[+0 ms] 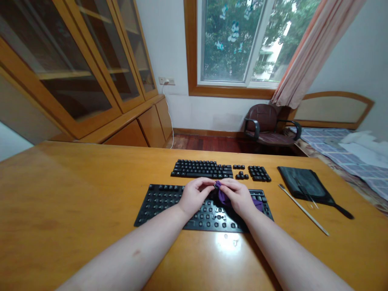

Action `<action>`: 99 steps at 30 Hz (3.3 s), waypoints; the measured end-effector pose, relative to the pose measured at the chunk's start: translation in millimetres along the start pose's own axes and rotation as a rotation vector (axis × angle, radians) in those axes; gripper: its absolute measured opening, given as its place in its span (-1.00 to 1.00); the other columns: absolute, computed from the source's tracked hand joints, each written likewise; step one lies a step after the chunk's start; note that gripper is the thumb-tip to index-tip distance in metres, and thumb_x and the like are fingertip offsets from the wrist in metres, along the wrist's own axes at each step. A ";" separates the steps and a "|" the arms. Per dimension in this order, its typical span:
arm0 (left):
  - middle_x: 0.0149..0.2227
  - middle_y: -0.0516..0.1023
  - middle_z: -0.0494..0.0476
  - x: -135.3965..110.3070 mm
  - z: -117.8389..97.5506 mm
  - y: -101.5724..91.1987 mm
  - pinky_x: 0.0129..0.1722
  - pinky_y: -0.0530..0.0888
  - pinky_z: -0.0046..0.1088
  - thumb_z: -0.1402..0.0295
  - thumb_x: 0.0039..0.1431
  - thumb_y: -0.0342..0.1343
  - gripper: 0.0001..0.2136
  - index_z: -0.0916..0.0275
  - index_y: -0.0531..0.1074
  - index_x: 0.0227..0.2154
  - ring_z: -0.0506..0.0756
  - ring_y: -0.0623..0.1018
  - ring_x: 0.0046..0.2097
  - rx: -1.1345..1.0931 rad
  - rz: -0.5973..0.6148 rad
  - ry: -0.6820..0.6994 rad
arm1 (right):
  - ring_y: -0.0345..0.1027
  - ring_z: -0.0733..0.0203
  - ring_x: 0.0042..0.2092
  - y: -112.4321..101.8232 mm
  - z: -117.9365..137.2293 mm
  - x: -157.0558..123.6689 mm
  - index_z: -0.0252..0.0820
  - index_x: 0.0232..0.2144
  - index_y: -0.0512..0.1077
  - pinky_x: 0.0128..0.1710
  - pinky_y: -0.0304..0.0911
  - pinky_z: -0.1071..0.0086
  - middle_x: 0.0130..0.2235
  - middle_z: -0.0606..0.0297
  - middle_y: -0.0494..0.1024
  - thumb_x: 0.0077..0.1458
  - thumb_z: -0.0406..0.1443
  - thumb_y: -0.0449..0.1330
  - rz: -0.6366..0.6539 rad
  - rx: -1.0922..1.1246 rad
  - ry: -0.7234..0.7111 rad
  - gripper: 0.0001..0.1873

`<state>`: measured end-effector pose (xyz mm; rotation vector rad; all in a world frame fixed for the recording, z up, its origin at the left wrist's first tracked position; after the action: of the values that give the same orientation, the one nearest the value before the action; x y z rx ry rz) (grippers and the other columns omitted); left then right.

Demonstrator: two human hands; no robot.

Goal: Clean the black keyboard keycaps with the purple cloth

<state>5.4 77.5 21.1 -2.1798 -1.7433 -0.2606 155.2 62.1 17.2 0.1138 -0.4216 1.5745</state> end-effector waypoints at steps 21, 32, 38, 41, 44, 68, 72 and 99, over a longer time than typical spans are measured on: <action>-0.29 0.55 0.10 -1.7 -2.1 1.8 -0.13 0.49 -0.36 0.44 0.02 0.17 -0.87 0.23 0.49 -0.32 0.06 0.54 -0.23 0.153 0.040 0.077 | 0.43 0.16 -0.22 -0.8 -0.4 -1.3 -0.08 -0.34 0.56 -0.14 0.33 0.24 -0.29 0.23 0.57 0.02 -0.24 0.22 -0.066 -0.024 -0.025 -0.86; -0.30 0.53 0.12 -2.1 9.2 3.0 -0.18 0.51 -0.36 0.46 0.01 0.16 -0.89 0.26 0.44 -0.34 0.05 0.54 -0.25 0.010 0.036 -0.020 | 0.43 0.13 -0.22 2.1 0.5 -1.4 -0.09 -0.33 0.56 -0.13 0.32 0.21 -0.28 0.21 0.57 -0.04 -0.23 0.26 -0.016 -0.036 -0.004 -0.82; -0.37 0.55 0.08 -1.9 12.0 4.6 -0.23 0.53 -0.39 0.49 -0.06 0.20 -0.90 0.28 0.46 -0.41 0.05 0.55 -0.31 -0.054 0.042 -0.072 | 0.43 0.17 -0.34 -1.0 -3.3 -0.6 -0.12 -0.51 0.55 -0.27 0.34 0.28 -0.43 0.26 0.55 -0.13 -0.21 0.32 -0.053 0.028 0.036 -0.89; -0.38 0.54 0.07 -1.9 9.3 3.5 -0.25 0.53 -0.40 0.49 -0.05 0.19 -0.92 0.27 0.47 -0.42 0.04 0.54 -0.33 -0.007 0.024 -0.044 | 0.42 0.18 -0.36 -2.0 -3.1 -1.0 -0.12 -0.54 0.54 -0.29 0.34 0.29 -0.45 0.27 0.54 -0.13 -0.24 0.31 -0.077 0.020 0.032 -0.91; -0.39 0.53 0.06 -1.5 6.0 -0.2 -0.25 0.52 -0.40 0.47 -0.03 0.19 -0.94 0.26 0.47 -0.44 0.03 0.53 -0.32 0.063 -0.026 0.002 | 0.44 0.15 -0.28 -0.7 -0.9 -1.6 -0.10 -0.44 0.56 -0.20 0.33 0.25 -0.37 0.23 0.58 -0.03 -0.25 0.25 -0.060 -0.027 0.011 -0.91; -0.42 0.53 0.07 0.3 12.8 0.3 -0.26 0.49 -0.43 0.51 -0.08 0.21 -0.94 0.28 0.49 -0.48 0.03 0.53 -0.33 0.011 0.005 -0.059 | 0.45 0.12 -0.26 -1.5 -7.4 -4.7 -0.15 -0.41 0.55 -0.17 0.34 0.22 -0.34 0.21 0.59 -0.07 -0.27 0.27 -0.077 -0.082 0.046 -0.89; -0.43 0.53 0.06 0.3 13.4 0.3 -0.26 0.50 -0.44 0.52 -0.08 0.21 -0.94 0.28 0.48 -0.49 0.02 0.53 -0.35 -0.005 -0.018 -0.069 | 0.45 0.13 -0.27 -2.1 -7.9 -4.5 -0.13 -0.42 0.55 -0.18 0.34 0.23 -0.34 0.22 0.59 -0.03 -0.27 0.24 -0.091 -0.091 0.024 -0.90; -0.24 0.50 0.13 -2.0 13.8 6.1 -0.09 0.49 -0.33 0.45 0.02 0.17 -0.84 0.26 0.43 -0.28 0.06 0.53 -0.18 -0.092 0.037 -0.062 | 0.41 0.14 -0.16 4.4 5.6 -2.0 -0.11 -0.30 0.54 -0.09 0.27 0.25 -0.24 0.20 0.55 0.12 -0.24 0.12 0.022 -0.055 -0.046 -0.79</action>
<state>9.9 79.6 6.7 -2.3057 -1.7539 -0.2722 150.0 58.4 20.8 0.1033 -0.5038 1.5833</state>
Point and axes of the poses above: each hand's wrist, its own x-axis towards the middle knuckle, its own y-axis out of the palm, z = x × y, the point moved 7 cm from there along x, towards the middle knuckle
